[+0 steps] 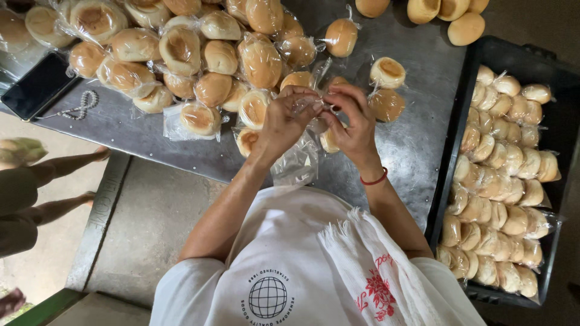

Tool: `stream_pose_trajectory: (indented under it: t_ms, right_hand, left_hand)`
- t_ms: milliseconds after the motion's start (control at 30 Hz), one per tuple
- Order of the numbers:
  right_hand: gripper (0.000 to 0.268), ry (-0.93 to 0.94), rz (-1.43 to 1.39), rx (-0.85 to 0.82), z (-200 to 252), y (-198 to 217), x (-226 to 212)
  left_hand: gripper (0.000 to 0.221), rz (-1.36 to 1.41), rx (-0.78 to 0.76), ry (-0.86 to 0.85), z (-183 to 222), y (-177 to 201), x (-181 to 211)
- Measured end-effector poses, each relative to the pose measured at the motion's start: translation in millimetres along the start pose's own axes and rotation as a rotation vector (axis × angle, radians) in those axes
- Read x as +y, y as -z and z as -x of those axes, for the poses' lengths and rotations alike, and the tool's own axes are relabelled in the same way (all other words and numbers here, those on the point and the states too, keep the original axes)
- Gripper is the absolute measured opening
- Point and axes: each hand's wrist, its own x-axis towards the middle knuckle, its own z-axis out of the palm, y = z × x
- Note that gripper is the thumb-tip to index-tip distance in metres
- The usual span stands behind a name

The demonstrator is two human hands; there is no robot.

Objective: The person packages buns by hand, picking up individual buns from a metal table and placing them into plastic bags. They twist the top of each bag to seal it and place the packaged buns into a pile on the table.

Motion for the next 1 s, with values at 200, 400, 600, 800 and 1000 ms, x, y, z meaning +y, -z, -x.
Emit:
stream_pose_trajectory:
  t_ms: [200, 400, 600, 800, 1000]
  right_hand:
    - [0.004, -0.070, 0.136, 0.089, 21, -2, 27]
    - [0.009, -0.429, 0.094, 0.315, 9, 35, 59]
    - [0.063, 0.115, 0.133, -0.010, -36, 13, -16]
    - [0.022, -0.289, -0.518, 0.078, -32, -5, 0]
    - [0.031, -0.548, -0.596, 0.150, -17, 4, 31]
  left_hand:
    - [0.015, -0.181, 0.125, -0.209, -1, 5, 1]
    - [0.020, 0.403, 0.044, 0.050, -5, 55, -4]
    - [0.019, 0.552, -0.077, 0.158, -6, 27, -13]
    - [0.032, 0.559, -0.065, 0.096, -5, 34, -10]
    - [0.025, 0.311, 0.097, 0.180, -9, 40, -22]
